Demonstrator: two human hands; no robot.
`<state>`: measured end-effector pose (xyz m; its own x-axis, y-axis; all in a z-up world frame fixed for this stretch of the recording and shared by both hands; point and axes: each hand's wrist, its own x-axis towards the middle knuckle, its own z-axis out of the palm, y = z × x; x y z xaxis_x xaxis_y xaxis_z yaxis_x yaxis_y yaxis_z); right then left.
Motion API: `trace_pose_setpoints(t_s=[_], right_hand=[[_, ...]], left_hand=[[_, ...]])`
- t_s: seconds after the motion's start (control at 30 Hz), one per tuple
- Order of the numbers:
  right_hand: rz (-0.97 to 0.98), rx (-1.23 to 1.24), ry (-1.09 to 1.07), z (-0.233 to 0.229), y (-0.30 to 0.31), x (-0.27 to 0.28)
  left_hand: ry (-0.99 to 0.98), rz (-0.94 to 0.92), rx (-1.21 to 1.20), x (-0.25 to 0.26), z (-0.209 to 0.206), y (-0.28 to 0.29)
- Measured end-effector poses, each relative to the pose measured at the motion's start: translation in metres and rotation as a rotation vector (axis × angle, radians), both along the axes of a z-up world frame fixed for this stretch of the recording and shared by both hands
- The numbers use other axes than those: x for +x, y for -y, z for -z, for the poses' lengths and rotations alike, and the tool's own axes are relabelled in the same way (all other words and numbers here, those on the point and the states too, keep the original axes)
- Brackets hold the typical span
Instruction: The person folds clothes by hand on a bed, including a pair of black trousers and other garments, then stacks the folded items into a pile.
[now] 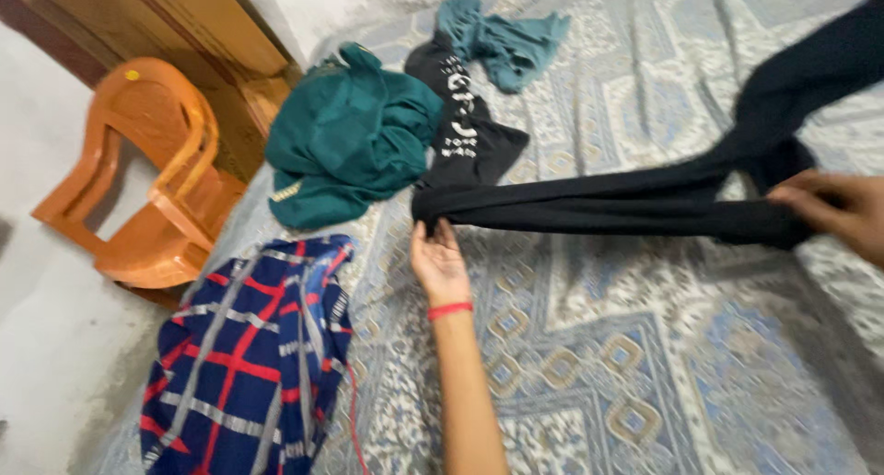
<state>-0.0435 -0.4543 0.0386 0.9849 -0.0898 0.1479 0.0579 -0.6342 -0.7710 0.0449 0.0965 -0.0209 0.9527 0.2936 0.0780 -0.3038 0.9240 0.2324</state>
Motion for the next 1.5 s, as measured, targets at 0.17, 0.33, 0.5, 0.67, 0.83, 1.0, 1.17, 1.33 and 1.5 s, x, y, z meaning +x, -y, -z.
trace_pose_setpoints(t_s=[0.17, 0.33, 0.5, 0.67, 0.83, 1.0, 1.17, 1.33, 1.5], right_hand=[[-0.184, -0.515, 0.428, -0.025, -0.083, -0.072], [-0.322, -0.546, 0.551, -0.047, -0.158, -0.094], [-0.233, -0.642, 0.460, -0.038, -0.193, -0.073], [-0.114, -0.553, 0.557, -0.021, -0.181, -0.080], [-0.039, 0.049, -0.301, 0.006, -0.148, -0.062], [-0.402, -0.493, -0.404, 0.027, -0.087, -0.015], [-0.253, -0.411, -0.053, -0.052, -0.066, 0.027], [0.070, -0.243, 0.371, -0.115, -0.091, -0.001], [-0.142, -0.300, 0.298, -0.075, -0.135, -0.066]], left_hand=[[-0.299, -0.035, -0.056, 0.006, 0.032, -0.025], [-0.203, -0.024, 0.111, -0.013, 0.026, -0.049], [-0.227, 0.008, 0.533, -0.056, 0.007, -0.068], [-0.264, 0.039, 0.484, -0.049, 0.012, -0.065], [-0.214, 0.220, 0.279, -0.033, 0.003, -0.073], [-0.189, 0.251, 0.186, -0.019, -0.006, -0.065], [-0.016, 0.303, 0.226, 0.076, -0.055, -0.053], [-0.003, 0.145, 0.249, 0.089, -0.105, -0.058], [-0.175, 0.056, 0.360, 0.045, -0.036, -0.094]])
